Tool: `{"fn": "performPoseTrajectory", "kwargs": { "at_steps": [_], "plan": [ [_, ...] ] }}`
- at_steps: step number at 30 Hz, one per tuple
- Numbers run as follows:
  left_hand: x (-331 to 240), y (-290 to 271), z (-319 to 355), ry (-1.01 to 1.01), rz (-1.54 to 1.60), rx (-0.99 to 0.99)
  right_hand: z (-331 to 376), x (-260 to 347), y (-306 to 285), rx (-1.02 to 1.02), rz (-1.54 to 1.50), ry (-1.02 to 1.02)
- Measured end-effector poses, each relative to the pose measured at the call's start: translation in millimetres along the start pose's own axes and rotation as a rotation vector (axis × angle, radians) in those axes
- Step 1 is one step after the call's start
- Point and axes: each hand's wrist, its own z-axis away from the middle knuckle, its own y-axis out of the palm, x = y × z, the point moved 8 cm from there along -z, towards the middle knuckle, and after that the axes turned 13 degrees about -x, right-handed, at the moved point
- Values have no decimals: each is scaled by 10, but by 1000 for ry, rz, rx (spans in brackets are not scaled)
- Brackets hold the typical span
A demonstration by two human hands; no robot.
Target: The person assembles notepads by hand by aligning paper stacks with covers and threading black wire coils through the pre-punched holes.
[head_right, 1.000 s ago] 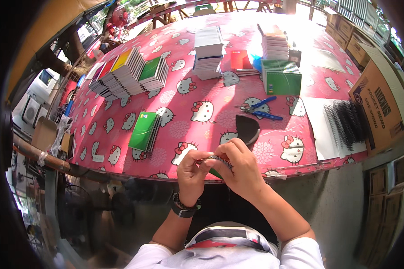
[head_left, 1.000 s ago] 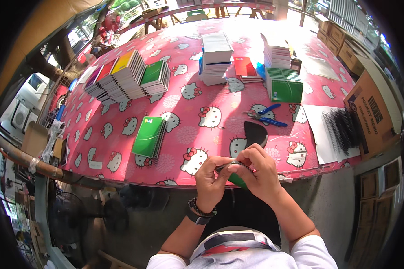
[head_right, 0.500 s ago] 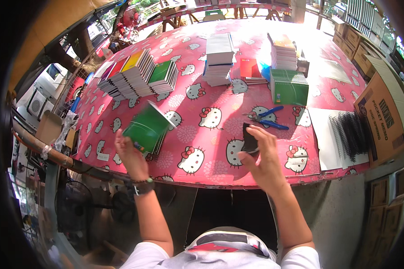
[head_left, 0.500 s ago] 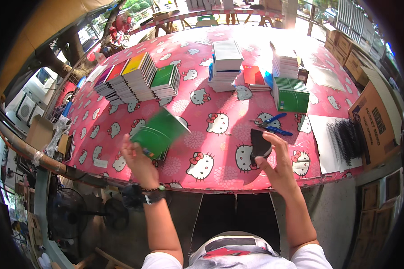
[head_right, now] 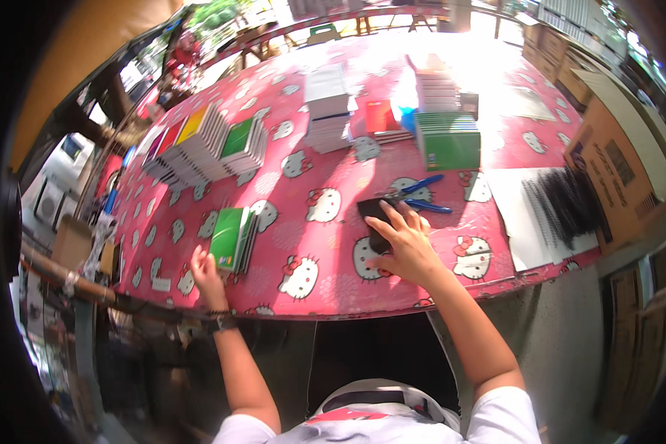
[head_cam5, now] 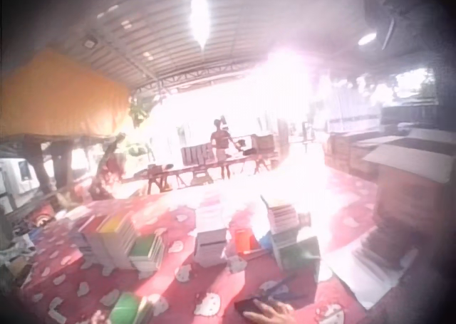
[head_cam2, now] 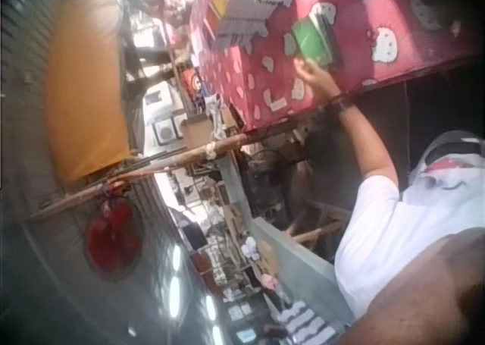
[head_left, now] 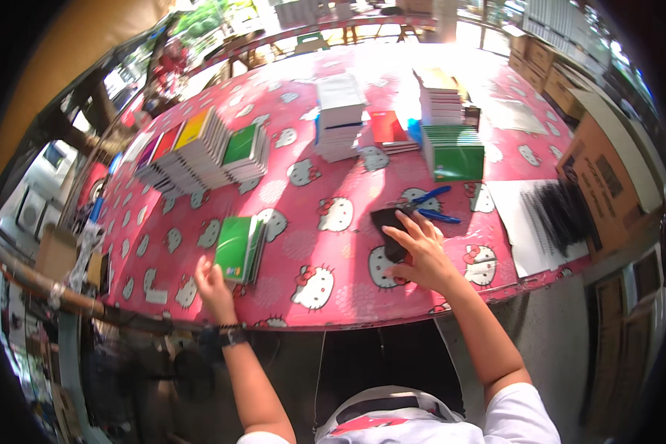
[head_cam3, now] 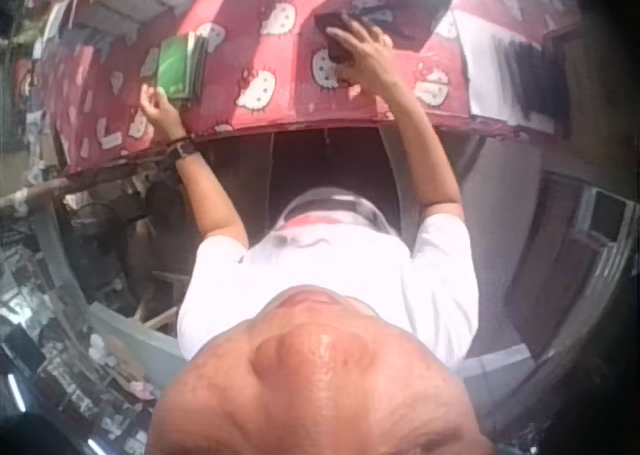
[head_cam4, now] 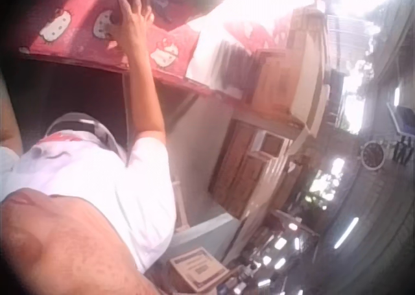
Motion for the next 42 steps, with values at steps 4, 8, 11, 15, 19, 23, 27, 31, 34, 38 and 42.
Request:
{"fn": "performPoseTrajectory", "kwargs": {
  "at_steps": [4,8,11,15,19,23,27,31,34,38,42],
  "plan": [
    [-31,-59,150,-188,257,-88,-514,-814,-533,-372,-3,-35],
    [-68,-89,167,-173,247,-142,-882,-1630,-726,-423,502,36],
    [-125,-214,145,-114,196,-198,-1083,-1804,-695,-331,612,69],
    [-302,-253,280,-30,11,-318,-1217,-1936,-743,-280,521,150],
    [-919,-109,594,191,-206,-367,-1230,-1905,-856,-343,511,118],
    [-1489,300,987,344,16,-118,-1256,-1723,-1153,-410,316,86],
    [-1937,863,1511,129,320,364,-968,-545,-875,-187,166,-187],
    [-2055,1355,1916,21,280,777,-336,461,-601,131,-90,-297],
    [-1765,1240,1948,-68,435,807,-95,396,-628,64,-274,-124],
    [-1211,1065,2042,-321,554,756,358,172,-148,-206,-854,411],
    [-1108,1015,2108,-355,424,562,504,189,92,-347,-1043,729]
  ]
}}
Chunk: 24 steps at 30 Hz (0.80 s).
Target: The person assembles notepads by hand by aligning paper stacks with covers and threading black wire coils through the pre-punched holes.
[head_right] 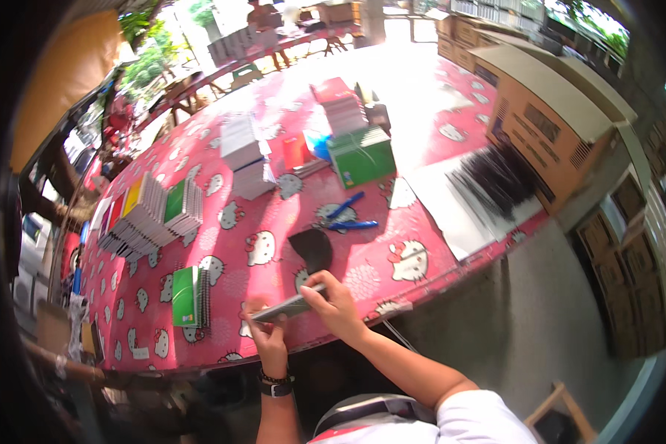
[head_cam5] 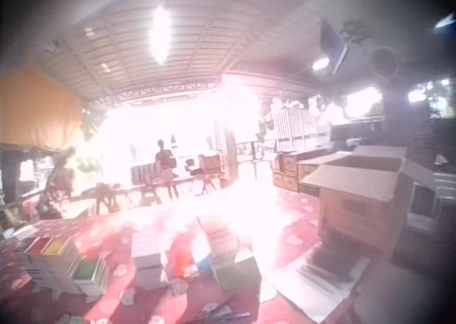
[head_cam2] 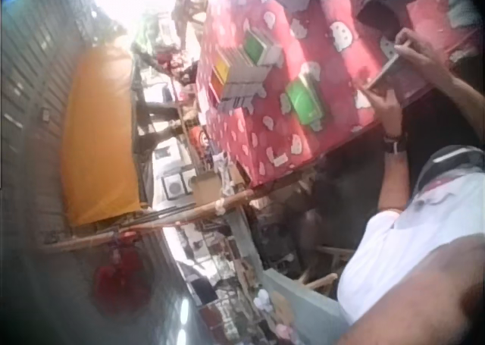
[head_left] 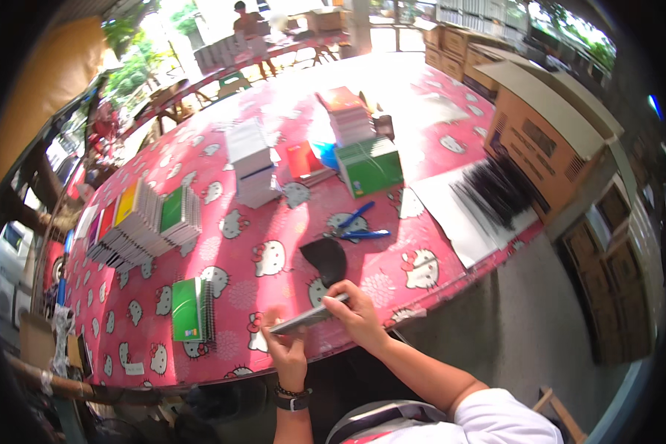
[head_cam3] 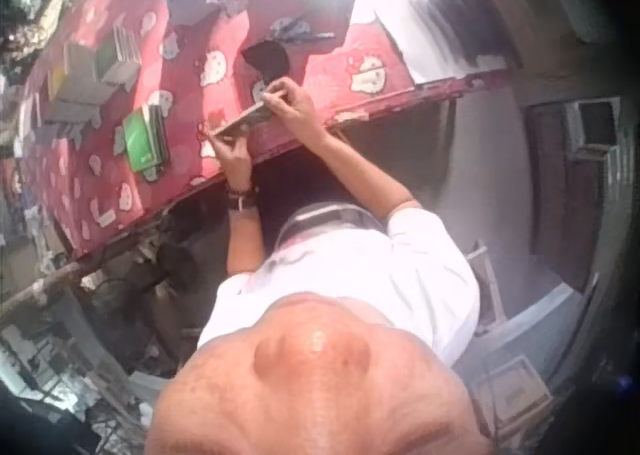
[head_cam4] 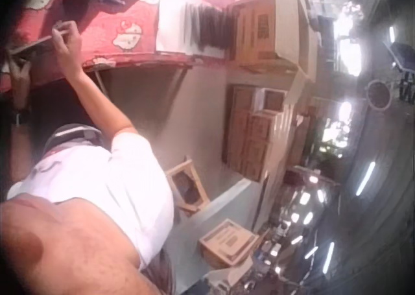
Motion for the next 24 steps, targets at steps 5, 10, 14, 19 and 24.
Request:
{"fn": "performPoseTrajectory", "kwargs": {
  "at_steps": [5,10,14,19,24],
  "plan": [
    [-919,530,361,896,-739,43,-33,71,77,-20,15,-105],
    [-894,543,283,932,-774,165,-551,415,-466,118,248,-537],
    [-911,653,307,947,-754,262,-1364,977,-2146,-593,1141,-779],
    [-967,627,254,947,-764,232,-1689,687,-2617,-528,1541,-360],
    [-965,622,130,883,-675,319,-1340,728,-1936,-182,1139,-301]
  ]
}}
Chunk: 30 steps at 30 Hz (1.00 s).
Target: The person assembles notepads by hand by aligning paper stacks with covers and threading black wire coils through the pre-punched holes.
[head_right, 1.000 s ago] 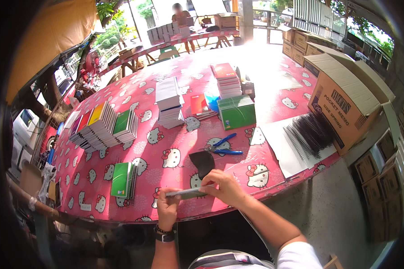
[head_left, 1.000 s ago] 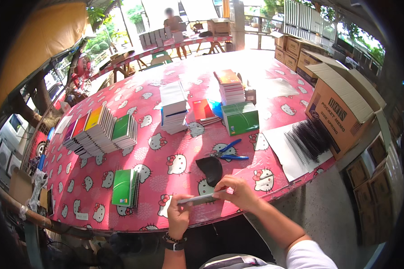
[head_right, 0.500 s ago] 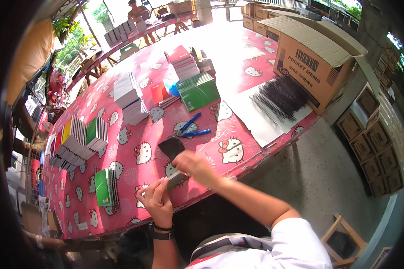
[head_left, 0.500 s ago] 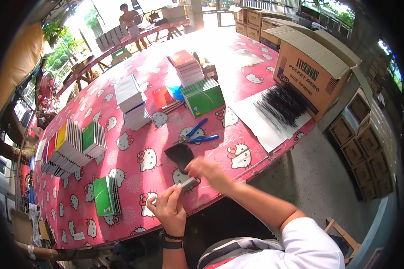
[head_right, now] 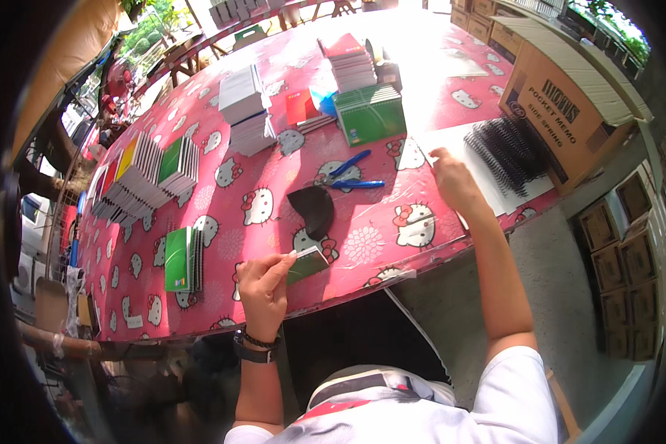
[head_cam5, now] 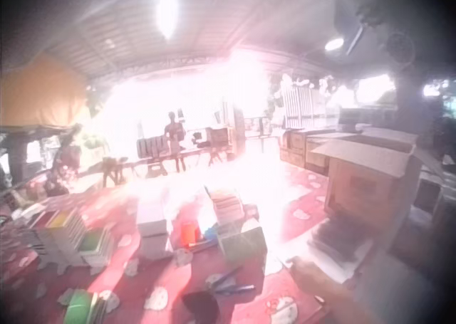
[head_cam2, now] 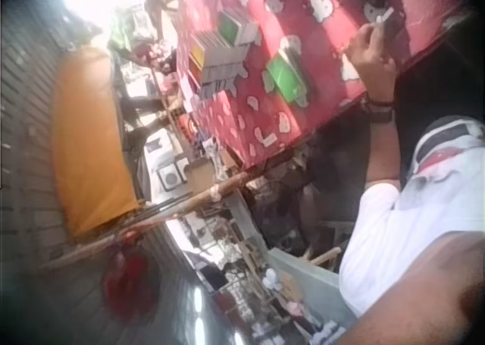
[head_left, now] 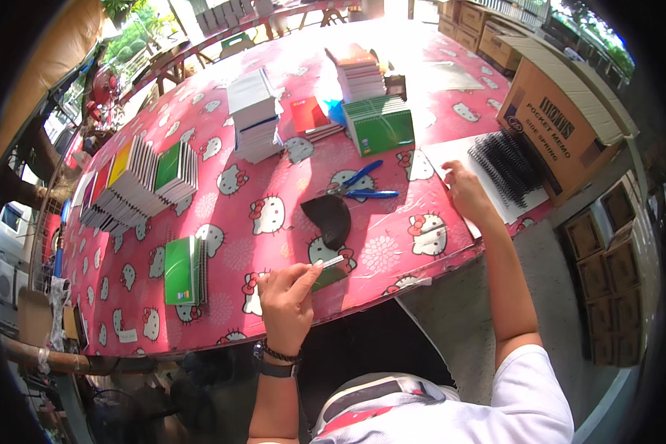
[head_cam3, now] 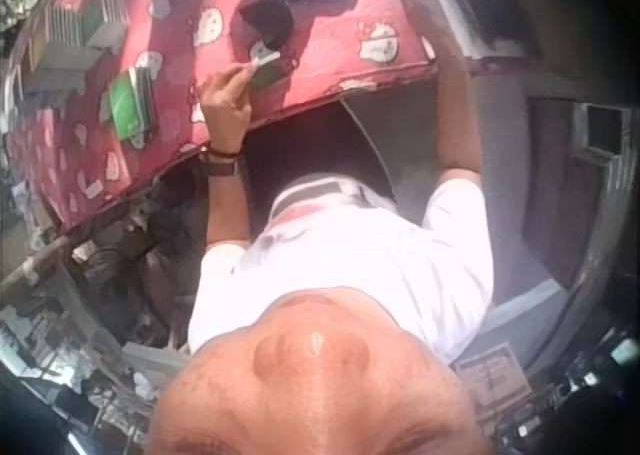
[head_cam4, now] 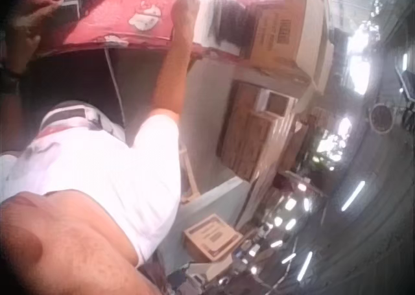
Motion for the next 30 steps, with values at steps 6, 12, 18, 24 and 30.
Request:
{"fn": "performPoseTrajectory", "kwargs": {
  "at_steps": [6,12,18,24,30],
  "plan": [
    [91,-36,15,15,43,25,910,1541,287,254,-542,-502],
    [61,-73,15,17,68,11,997,1642,355,353,-678,-390],
    [51,-64,15,29,72,21,1042,1618,422,466,-729,-418],
    [18,-57,14,14,4,35,1094,1549,547,764,-649,-211],
    [-119,148,-10,-70,3,49,1118,1632,488,694,-683,-303]
  ]
}}
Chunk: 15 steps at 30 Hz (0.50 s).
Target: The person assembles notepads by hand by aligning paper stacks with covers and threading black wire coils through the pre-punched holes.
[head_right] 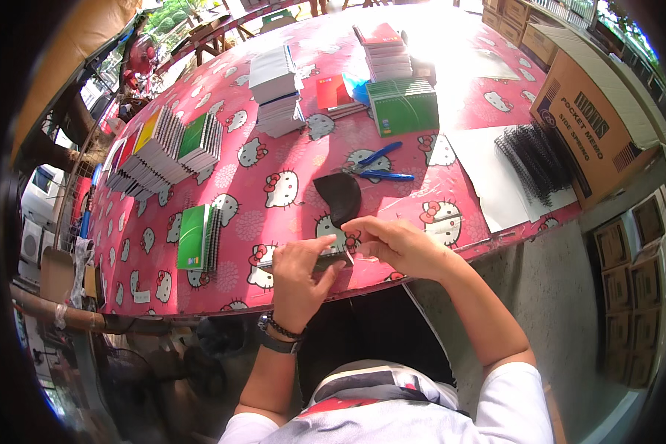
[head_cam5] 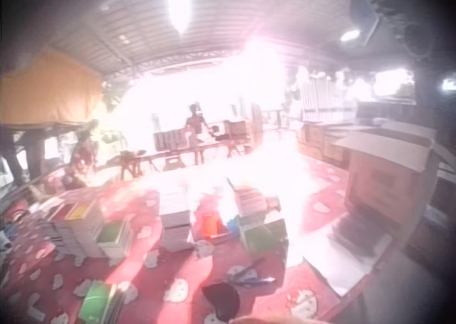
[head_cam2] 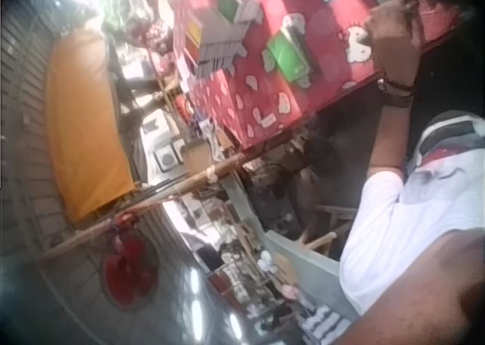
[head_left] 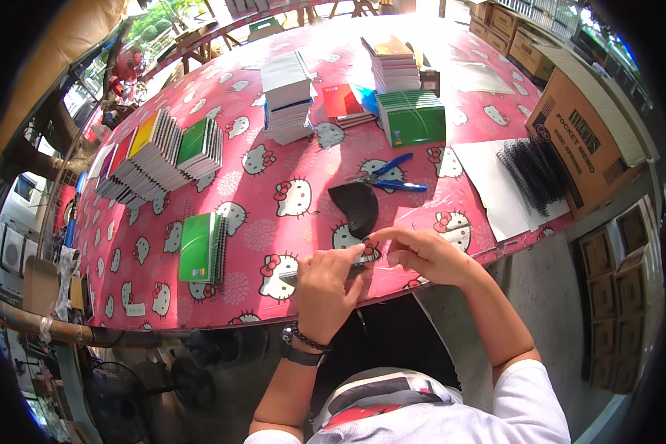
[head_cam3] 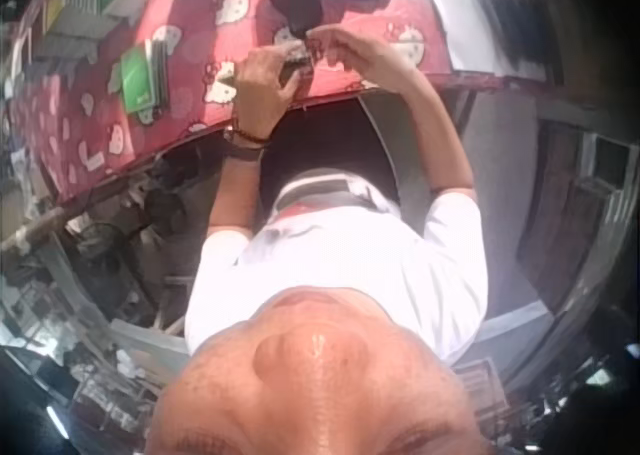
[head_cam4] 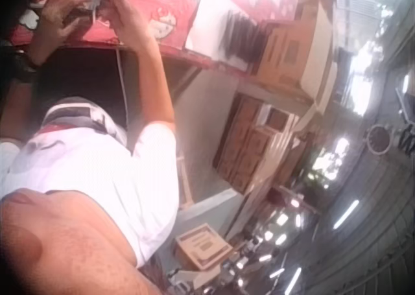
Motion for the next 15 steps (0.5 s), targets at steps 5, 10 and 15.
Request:
{"fn": "performPoseTrajectory", "kwargs": {
  "at_steps": [5,10,15],
  "plan": [
    [-34,-4,42,11,-28,18,-52,168,83,8,37,-99],
    [-92,39,38,50,-51,64,-443,-49,-32,-18,112,-88],
    [-99,-5,13,12,-33,128,-931,-387,111,108,679,-190]
  ]
}}
